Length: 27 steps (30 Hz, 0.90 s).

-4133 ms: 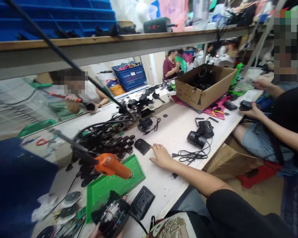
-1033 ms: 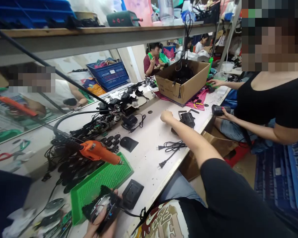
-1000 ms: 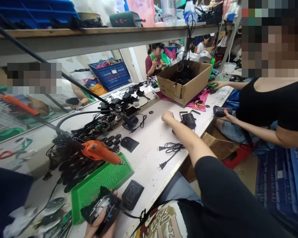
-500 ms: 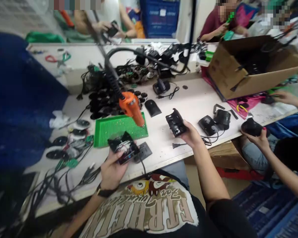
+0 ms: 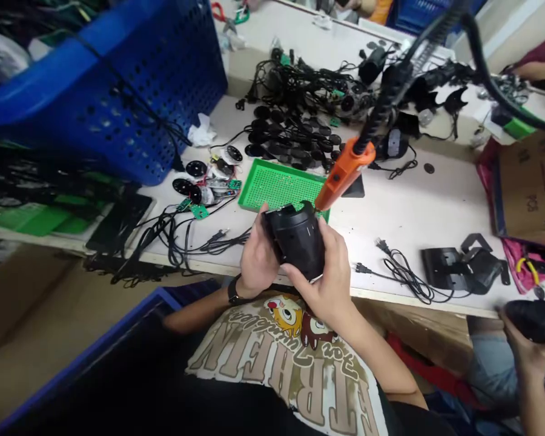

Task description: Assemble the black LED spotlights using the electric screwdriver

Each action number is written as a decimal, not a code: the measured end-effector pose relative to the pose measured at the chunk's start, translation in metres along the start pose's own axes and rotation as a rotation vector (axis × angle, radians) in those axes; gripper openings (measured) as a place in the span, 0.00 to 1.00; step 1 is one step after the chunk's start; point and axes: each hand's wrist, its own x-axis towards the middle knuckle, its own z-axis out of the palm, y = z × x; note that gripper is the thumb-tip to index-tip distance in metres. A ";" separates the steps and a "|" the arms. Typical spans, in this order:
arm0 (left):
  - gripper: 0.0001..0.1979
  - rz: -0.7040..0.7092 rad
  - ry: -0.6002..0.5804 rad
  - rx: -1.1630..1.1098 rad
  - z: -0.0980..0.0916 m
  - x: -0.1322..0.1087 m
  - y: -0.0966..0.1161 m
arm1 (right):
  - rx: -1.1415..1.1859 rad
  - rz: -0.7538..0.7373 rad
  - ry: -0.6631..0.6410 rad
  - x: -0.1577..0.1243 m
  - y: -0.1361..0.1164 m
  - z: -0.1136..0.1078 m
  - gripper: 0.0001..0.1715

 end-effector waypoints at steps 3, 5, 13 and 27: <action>0.37 0.055 -0.043 -0.001 -0.001 -0.005 0.001 | -0.041 -0.021 -0.040 0.009 0.000 0.011 0.51; 0.40 0.079 -0.066 -0.001 -0.002 -0.006 0.002 | -0.061 -0.027 -0.062 0.011 0.001 0.016 0.51; 0.35 0.103 -0.166 0.080 -0.014 -0.003 -0.007 | -0.057 -0.019 -0.081 0.010 0.007 0.020 0.52; 0.54 0.203 -0.319 0.402 -0.015 -0.004 0.007 | 0.052 -0.095 -0.171 0.004 0.008 0.017 0.53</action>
